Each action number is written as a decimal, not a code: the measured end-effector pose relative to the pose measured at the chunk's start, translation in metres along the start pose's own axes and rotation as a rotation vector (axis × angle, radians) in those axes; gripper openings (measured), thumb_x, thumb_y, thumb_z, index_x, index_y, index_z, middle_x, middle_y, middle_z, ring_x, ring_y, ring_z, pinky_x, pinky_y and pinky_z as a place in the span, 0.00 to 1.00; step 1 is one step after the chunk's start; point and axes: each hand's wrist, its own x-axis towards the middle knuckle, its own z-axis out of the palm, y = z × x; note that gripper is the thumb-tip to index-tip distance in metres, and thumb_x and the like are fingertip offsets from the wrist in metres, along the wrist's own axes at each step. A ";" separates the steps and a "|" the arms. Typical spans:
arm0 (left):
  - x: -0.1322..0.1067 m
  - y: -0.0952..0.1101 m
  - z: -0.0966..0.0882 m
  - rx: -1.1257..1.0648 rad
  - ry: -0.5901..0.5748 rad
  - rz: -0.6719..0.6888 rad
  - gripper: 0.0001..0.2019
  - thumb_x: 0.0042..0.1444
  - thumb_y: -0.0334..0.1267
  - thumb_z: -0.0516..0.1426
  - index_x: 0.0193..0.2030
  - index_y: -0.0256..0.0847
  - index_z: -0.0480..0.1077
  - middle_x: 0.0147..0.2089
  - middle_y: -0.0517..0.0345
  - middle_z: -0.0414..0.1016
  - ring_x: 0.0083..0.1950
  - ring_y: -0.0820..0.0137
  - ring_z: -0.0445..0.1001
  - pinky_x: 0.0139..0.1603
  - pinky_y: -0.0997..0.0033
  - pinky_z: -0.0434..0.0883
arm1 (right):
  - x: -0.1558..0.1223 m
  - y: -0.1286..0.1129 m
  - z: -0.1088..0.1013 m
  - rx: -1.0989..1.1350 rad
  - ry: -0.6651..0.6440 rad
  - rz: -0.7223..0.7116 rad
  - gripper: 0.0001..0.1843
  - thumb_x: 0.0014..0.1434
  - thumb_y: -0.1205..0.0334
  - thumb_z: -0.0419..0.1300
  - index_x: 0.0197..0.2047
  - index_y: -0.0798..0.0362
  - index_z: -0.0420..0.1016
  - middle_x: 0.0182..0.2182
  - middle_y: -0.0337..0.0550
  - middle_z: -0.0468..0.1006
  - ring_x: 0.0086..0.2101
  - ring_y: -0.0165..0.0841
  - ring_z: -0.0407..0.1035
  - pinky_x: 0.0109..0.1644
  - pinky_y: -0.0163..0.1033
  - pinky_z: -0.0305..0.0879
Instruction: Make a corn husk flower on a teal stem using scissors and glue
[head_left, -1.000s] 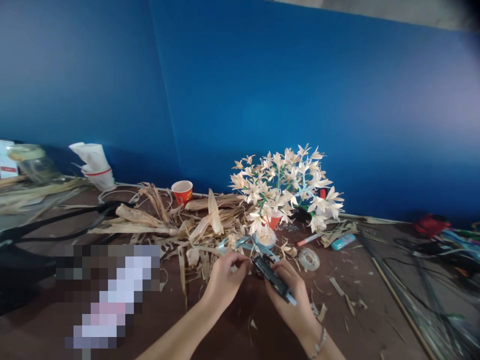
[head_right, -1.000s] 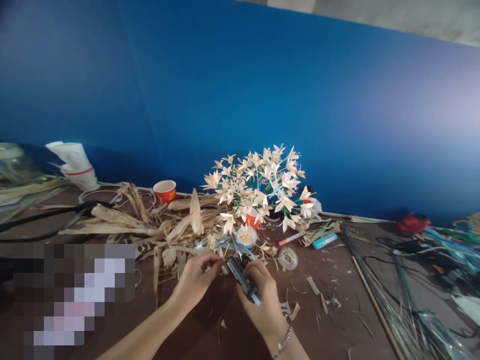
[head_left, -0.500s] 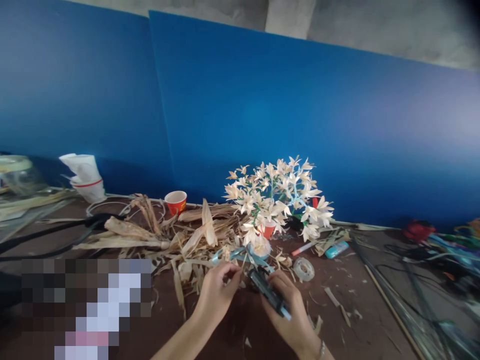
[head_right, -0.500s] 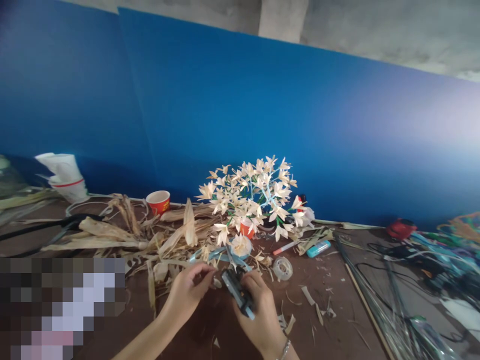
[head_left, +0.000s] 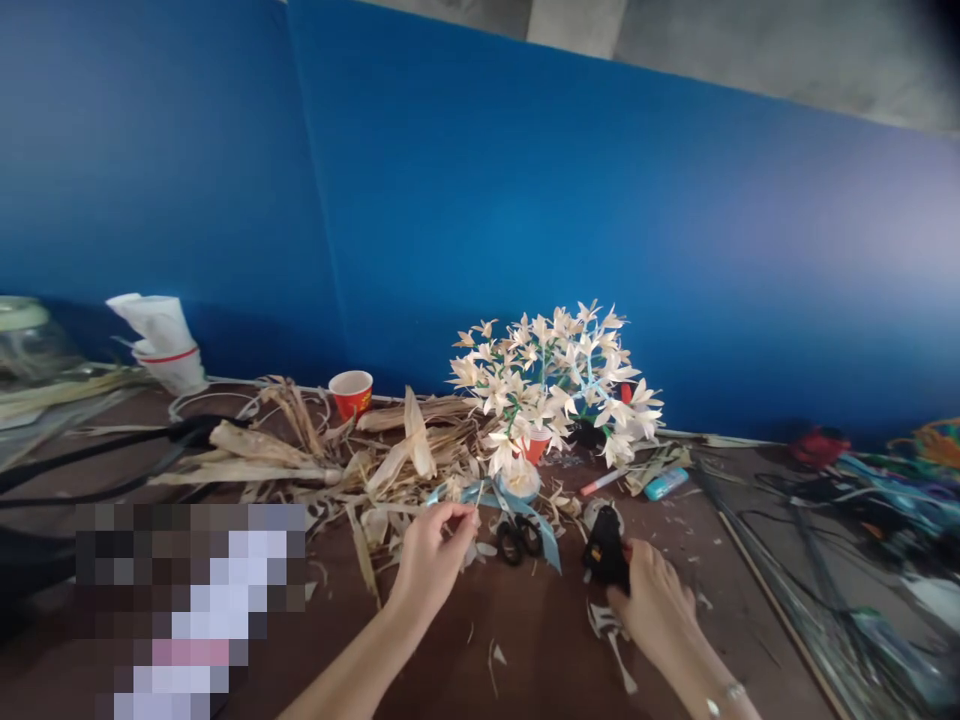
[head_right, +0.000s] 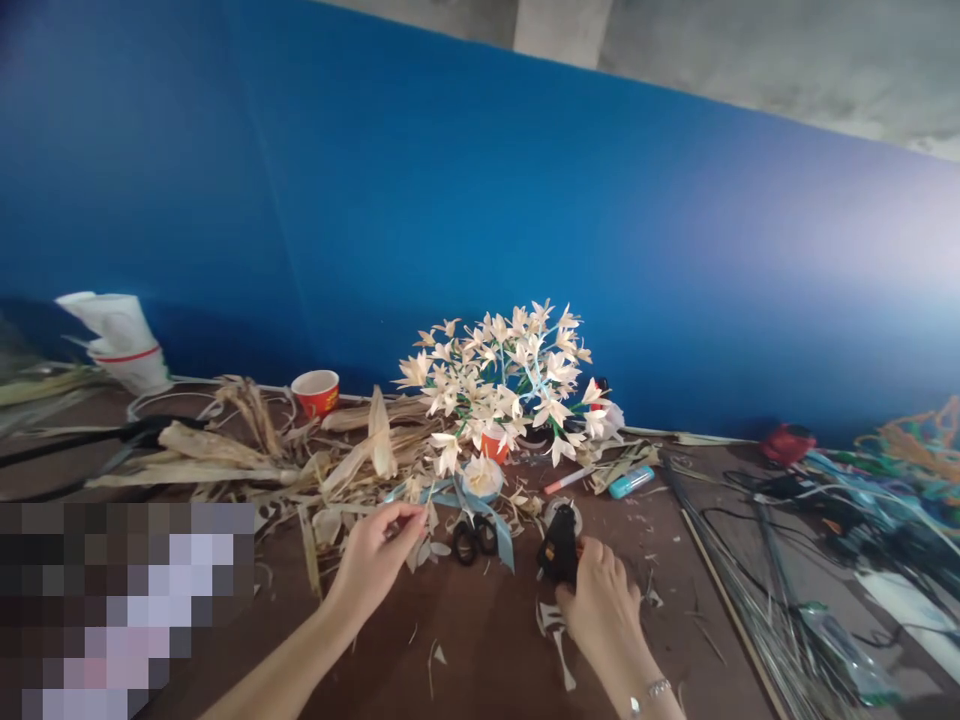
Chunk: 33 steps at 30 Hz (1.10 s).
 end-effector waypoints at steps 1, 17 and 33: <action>0.001 -0.001 0.000 -0.005 0.012 0.001 0.12 0.52 0.43 0.52 0.28 0.39 0.72 0.26 0.57 0.75 0.29 0.67 0.73 0.30 0.74 0.66 | -0.001 -0.006 -0.007 -0.049 0.015 0.002 0.16 0.42 0.67 0.58 0.39 0.54 0.67 0.34 0.53 0.75 0.37 0.49 0.69 0.33 0.46 0.60; 0.005 -0.008 -0.003 0.010 0.104 0.043 0.12 0.53 0.42 0.52 0.30 0.39 0.73 0.30 0.54 0.76 0.33 0.65 0.73 0.35 0.71 0.67 | 0.026 -0.137 0.005 0.322 -0.178 -0.601 0.13 0.51 0.75 0.53 0.36 0.51 0.72 0.32 0.43 0.75 0.37 0.36 0.67 0.42 0.40 0.54; 0.004 -0.010 0.001 -0.038 0.050 -0.016 0.12 0.53 0.42 0.53 0.30 0.38 0.73 0.28 0.55 0.75 0.32 0.66 0.72 0.32 0.73 0.66 | 0.019 -0.131 0.009 0.425 -0.104 -0.553 0.10 0.46 0.76 0.52 0.29 0.52 0.67 0.30 0.42 0.71 0.34 0.37 0.64 0.40 0.40 0.57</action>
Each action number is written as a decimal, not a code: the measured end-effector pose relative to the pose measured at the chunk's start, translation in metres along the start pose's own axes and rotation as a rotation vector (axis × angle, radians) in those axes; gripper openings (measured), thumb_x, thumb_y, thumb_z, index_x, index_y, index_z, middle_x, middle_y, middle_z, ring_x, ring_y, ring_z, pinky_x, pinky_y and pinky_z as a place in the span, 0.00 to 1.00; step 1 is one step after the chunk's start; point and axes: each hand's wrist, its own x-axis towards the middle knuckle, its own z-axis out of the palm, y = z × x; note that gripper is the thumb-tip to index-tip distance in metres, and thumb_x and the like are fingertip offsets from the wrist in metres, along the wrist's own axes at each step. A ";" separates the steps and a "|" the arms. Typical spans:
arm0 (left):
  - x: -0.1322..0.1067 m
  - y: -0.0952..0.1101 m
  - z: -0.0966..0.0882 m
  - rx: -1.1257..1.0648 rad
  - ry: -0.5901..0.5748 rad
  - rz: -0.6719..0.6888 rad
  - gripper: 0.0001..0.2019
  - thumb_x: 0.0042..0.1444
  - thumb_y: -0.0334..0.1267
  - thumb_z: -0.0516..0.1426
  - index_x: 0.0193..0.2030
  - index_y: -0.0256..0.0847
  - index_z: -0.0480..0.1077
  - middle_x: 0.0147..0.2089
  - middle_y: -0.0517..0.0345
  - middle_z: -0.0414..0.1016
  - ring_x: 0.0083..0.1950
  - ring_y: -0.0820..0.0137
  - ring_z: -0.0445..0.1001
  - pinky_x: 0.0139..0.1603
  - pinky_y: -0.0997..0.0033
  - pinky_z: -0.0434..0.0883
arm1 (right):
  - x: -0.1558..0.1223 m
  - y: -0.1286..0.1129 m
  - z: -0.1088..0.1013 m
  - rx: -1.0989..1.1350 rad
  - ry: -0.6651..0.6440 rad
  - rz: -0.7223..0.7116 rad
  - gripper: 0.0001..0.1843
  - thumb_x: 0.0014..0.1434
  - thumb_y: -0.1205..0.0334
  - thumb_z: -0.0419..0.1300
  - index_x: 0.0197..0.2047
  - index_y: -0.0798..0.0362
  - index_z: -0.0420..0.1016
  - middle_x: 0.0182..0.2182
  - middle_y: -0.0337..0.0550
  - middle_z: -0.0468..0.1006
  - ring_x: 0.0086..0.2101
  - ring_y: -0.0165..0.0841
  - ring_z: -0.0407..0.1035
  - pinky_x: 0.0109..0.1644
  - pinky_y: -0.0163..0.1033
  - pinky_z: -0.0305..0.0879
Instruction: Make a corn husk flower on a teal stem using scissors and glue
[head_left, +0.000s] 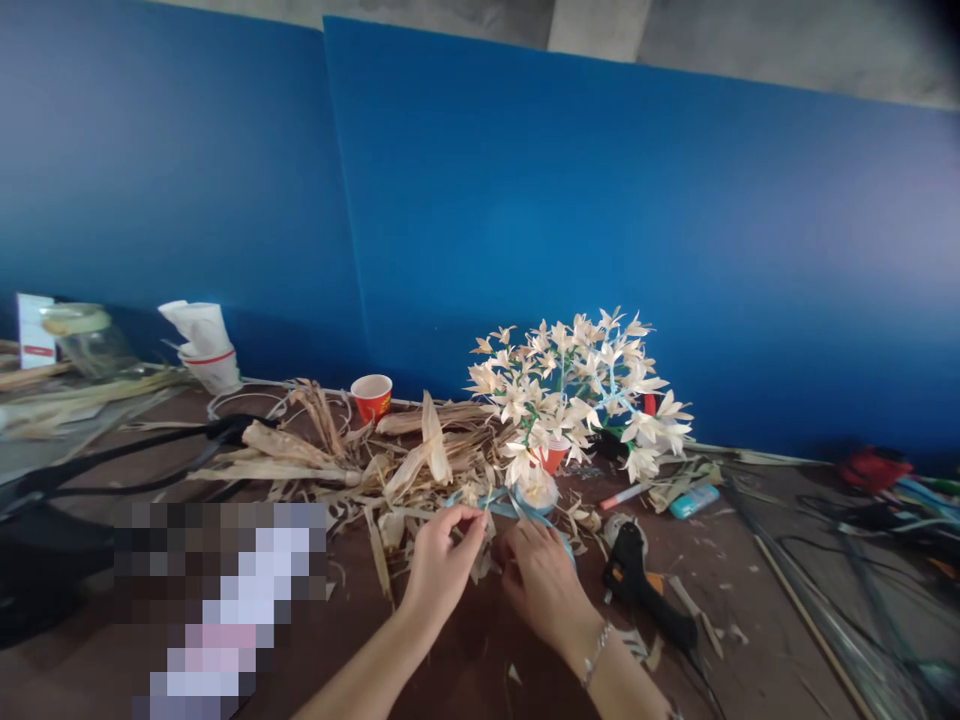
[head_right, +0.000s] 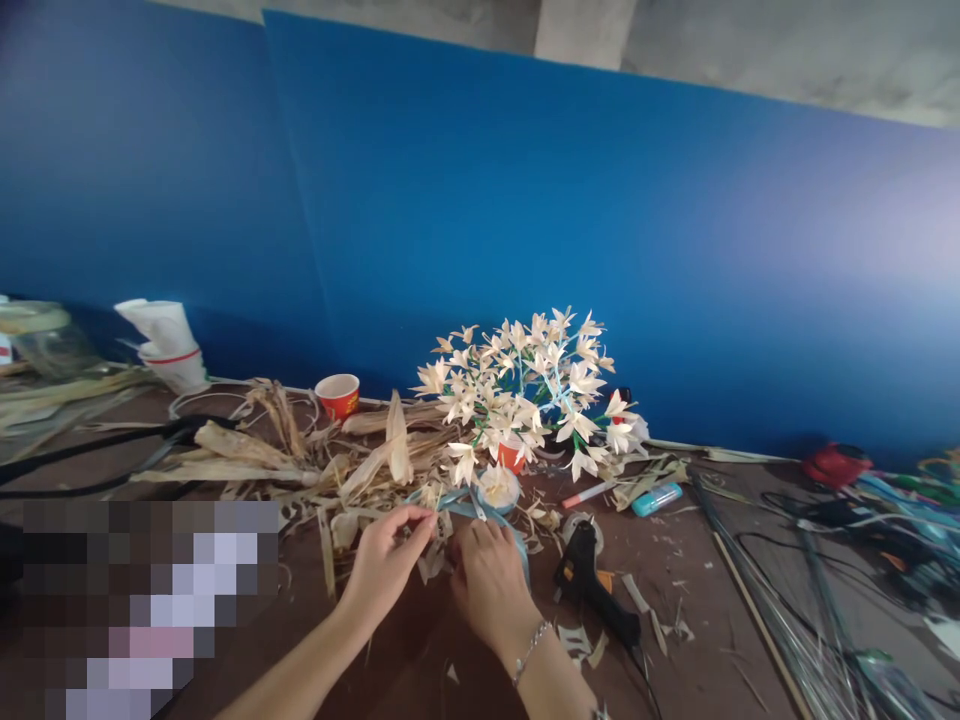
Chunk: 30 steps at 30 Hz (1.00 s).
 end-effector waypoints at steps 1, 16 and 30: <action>0.000 0.000 0.000 -0.003 -0.002 -0.001 0.12 0.53 0.42 0.53 0.30 0.37 0.73 0.29 0.54 0.75 0.32 0.66 0.72 0.32 0.73 0.66 | 0.001 0.000 -0.001 0.076 0.029 0.006 0.10 0.48 0.76 0.51 0.29 0.52 0.67 0.29 0.42 0.71 0.33 0.36 0.65 0.39 0.40 0.58; -0.003 0.004 0.009 -0.192 -0.166 -0.101 0.10 0.51 0.40 0.54 0.26 0.35 0.71 0.22 0.59 0.70 0.24 0.73 0.66 0.25 0.77 0.61 | 0.008 0.005 -0.010 1.341 0.156 0.485 0.09 0.47 0.58 0.64 0.29 0.53 0.71 0.21 0.36 0.72 0.22 0.27 0.61 0.26 0.31 0.55; -0.004 0.005 0.010 -0.378 -0.278 -0.252 0.11 0.48 0.41 0.56 0.24 0.34 0.70 0.19 0.60 0.69 0.20 0.77 0.60 0.22 0.78 0.55 | 0.008 0.004 -0.011 1.173 0.192 0.380 0.09 0.47 0.58 0.64 0.30 0.54 0.72 0.24 0.38 0.72 0.25 0.28 0.64 0.29 0.32 0.60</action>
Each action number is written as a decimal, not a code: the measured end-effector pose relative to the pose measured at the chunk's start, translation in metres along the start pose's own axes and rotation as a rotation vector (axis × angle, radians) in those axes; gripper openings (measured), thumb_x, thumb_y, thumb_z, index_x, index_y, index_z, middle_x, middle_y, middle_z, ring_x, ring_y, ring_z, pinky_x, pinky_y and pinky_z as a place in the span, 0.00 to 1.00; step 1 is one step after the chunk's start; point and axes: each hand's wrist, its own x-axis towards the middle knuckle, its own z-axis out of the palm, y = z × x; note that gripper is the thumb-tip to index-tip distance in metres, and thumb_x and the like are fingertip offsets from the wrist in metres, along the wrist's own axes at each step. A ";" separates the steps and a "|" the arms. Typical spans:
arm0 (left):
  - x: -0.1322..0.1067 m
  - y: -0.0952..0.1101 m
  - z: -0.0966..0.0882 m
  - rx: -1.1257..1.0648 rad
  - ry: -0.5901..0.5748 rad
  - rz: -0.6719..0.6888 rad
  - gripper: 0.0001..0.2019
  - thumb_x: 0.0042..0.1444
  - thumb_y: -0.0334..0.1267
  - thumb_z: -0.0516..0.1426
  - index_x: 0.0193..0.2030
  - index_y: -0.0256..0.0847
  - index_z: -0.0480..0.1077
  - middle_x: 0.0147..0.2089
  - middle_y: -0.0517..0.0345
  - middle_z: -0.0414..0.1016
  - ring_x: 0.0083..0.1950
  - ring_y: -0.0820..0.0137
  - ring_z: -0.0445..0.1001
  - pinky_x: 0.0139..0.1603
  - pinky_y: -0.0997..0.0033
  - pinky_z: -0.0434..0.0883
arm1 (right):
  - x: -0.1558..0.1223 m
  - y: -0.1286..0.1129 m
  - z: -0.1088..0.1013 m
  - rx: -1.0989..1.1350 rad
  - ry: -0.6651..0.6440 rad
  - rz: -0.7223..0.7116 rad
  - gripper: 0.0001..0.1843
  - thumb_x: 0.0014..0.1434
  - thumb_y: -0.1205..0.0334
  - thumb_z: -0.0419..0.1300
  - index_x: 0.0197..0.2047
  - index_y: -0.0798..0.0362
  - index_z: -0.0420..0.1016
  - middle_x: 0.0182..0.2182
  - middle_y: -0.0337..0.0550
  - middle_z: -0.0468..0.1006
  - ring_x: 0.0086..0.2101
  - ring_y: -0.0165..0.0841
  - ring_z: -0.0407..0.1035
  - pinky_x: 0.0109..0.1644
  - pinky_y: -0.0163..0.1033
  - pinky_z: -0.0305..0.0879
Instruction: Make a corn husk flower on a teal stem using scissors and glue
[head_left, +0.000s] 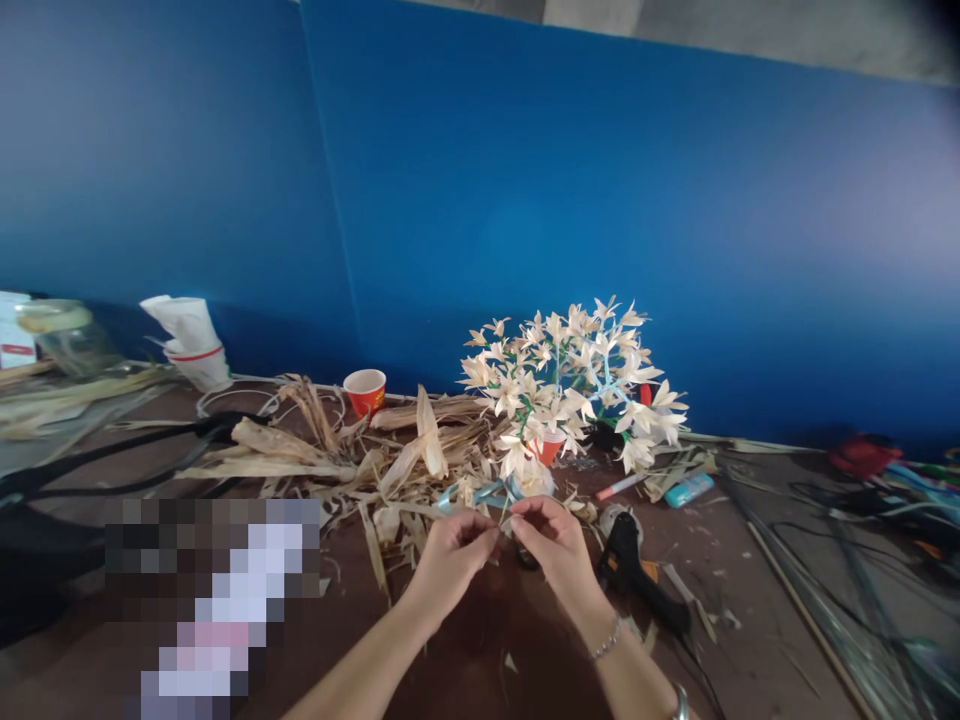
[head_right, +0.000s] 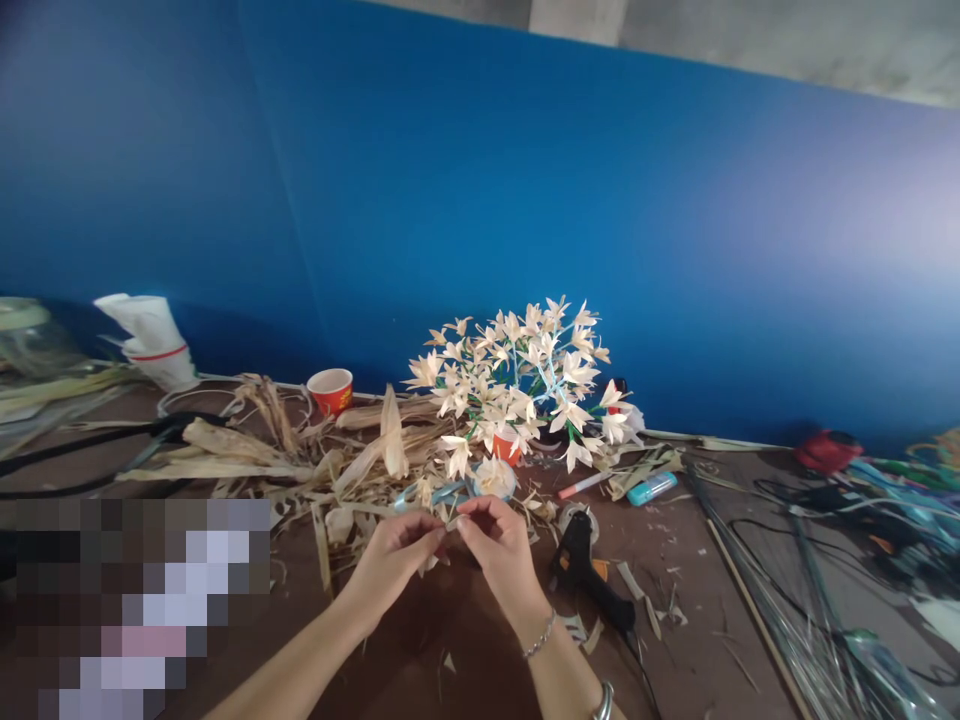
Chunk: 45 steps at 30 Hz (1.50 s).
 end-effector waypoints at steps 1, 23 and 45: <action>0.000 0.000 0.000 0.003 0.001 -0.008 0.11 0.48 0.41 0.56 0.24 0.34 0.70 0.19 0.60 0.69 0.20 0.77 0.60 0.22 0.78 0.55 | 0.000 -0.001 0.000 -0.036 0.009 -0.021 0.09 0.48 0.58 0.63 0.31 0.54 0.72 0.26 0.39 0.73 0.27 0.29 0.65 0.31 0.33 0.62; -0.003 0.003 0.000 0.201 -0.007 0.109 0.08 0.47 0.35 0.54 0.24 0.36 0.72 0.22 0.60 0.70 0.25 0.72 0.65 0.27 0.75 0.61 | -0.007 -0.009 0.003 -0.482 0.052 -0.335 0.06 0.52 0.68 0.55 0.35 0.52 0.69 0.28 0.40 0.72 0.27 0.31 0.66 0.32 0.34 0.63; -0.005 0.015 -0.002 -0.153 -0.176 -0.107 0.12 0.45 0.44 0.60 0.23 0.36 0.69 0.20 0.60 0.70 0.23 0.75 0.64 0.26 0.76 0.57 | 0.000 -0.004 -0.004 -0.046 0.009 -0.023 0.14 0.54 0.51 0.57 0.36 0.52 0.75 0.26 0.38 0.71 0.24 0.28 0.60 0.29 0.33 0.57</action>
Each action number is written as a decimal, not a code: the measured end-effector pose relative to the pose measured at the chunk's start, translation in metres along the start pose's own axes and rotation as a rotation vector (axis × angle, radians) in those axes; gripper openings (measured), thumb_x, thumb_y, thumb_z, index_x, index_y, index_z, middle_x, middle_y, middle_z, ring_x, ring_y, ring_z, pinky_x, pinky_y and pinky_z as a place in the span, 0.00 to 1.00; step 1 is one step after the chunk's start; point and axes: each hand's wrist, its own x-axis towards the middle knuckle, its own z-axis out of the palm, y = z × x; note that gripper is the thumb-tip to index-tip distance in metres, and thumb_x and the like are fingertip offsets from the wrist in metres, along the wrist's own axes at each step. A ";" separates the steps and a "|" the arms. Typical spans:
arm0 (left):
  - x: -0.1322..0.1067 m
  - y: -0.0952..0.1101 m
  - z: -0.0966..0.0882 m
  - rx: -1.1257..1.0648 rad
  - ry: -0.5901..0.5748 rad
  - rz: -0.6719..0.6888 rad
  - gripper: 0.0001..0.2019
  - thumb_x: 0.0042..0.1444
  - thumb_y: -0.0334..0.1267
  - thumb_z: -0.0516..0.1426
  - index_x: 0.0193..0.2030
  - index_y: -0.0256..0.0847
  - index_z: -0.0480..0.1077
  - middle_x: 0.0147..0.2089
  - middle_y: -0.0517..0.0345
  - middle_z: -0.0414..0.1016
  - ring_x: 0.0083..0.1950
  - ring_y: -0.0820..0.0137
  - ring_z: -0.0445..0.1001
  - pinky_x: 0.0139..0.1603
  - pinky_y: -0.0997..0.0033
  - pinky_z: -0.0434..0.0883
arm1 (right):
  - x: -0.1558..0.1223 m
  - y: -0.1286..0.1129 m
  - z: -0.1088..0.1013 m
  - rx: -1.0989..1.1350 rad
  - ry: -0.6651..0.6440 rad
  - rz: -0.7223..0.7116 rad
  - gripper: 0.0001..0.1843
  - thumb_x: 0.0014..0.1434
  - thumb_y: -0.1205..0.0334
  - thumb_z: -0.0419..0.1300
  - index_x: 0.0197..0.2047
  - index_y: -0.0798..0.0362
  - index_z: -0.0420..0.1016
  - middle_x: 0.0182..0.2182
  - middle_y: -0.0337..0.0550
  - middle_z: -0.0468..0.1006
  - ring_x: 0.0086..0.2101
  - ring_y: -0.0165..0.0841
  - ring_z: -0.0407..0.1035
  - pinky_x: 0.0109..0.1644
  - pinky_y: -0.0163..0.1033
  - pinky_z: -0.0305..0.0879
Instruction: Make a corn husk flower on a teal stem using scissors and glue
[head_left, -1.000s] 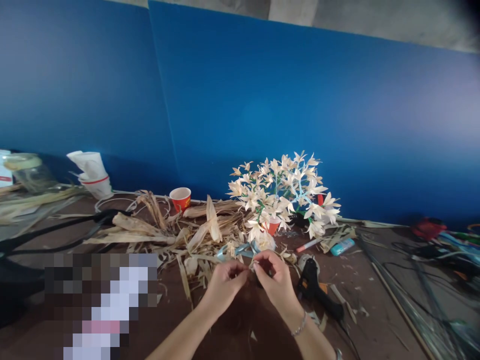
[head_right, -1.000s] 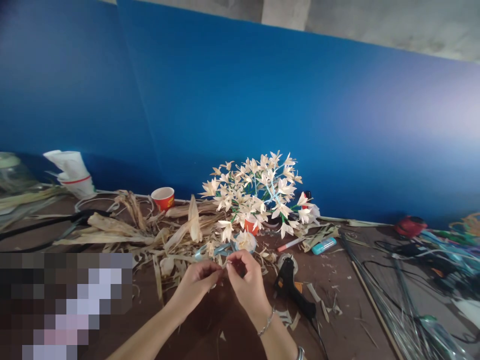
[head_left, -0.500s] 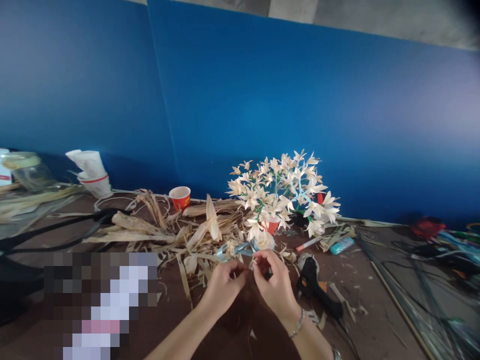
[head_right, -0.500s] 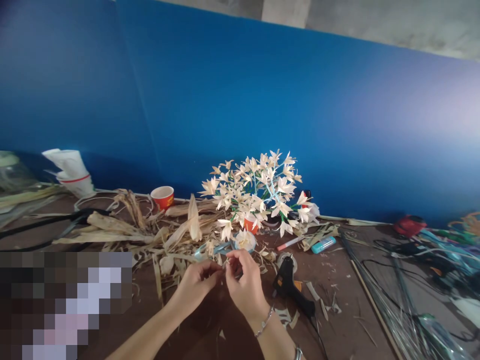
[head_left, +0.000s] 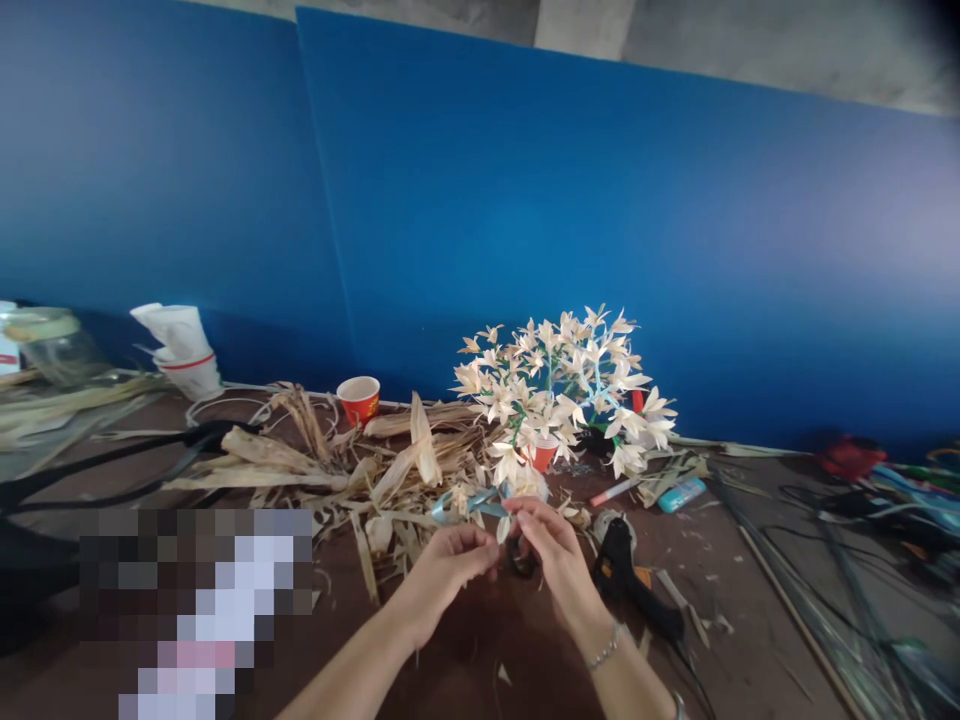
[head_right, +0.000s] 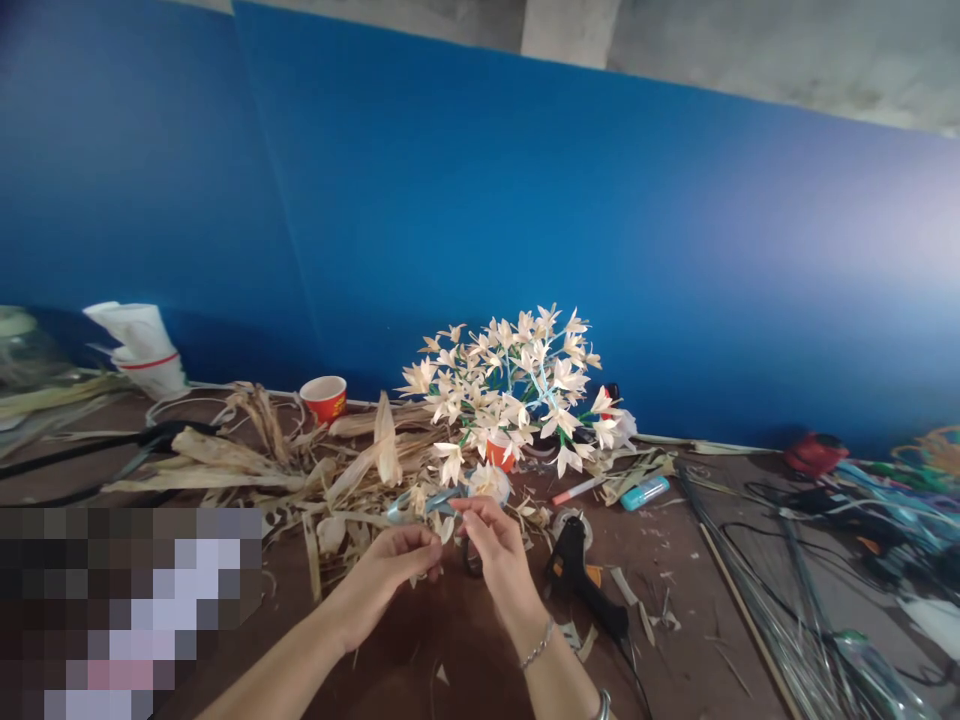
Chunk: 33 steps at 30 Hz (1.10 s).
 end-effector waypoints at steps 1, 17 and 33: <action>-0.001 0.000 0.000 -0.013 -0.019 -0.008 0.11 0.45 0.43 0.60 0.23 0.36 0.69 0.20 0.60 0.70 0.23 0.75 0.64 0.27 0.76 0.57 | 0.001 0.000 0.000 0.029 -0.017 0.012 0.13 0.53 0.52 0.58 0.35 0.52 0.76 0.27 0.38 0.71 0.23 0.27 0.59 0.28 0.33 0.56; 0.002 -0.004 0.001 0.076 0.097 -0.012 0.16 0.43 0.47 0.60 0.32 0.34 0.75 0.28 0.53 0.76 0.28 0.70 0.70 0.28 0.75 0.63 | 0.004 -0.004 0.003 0.083 -0.016 -0.035 0.09 0.50 0.57 0.61 0.24 0.53 0.73 0.27 0.37 0.68 0.28 0.28 0.61 0.32 0.32 0.58; 0.003 -0.006 0.004 0.060 0.118 -0.032 0.08 0.44 0.39 0.60 0.26 0.35 0.74 0.23 0.59 0.75 0.23 0.76 0.65 0.25 0.78 0.58 | 0.006 0.006 0.003 -0.060 0.031 -0.135 0.08 0.51 0.61 0.60 0.23 0.54 0.71 0.29 0.41 0.69 0.34 0.32 0.65 0.39 0.35 0.60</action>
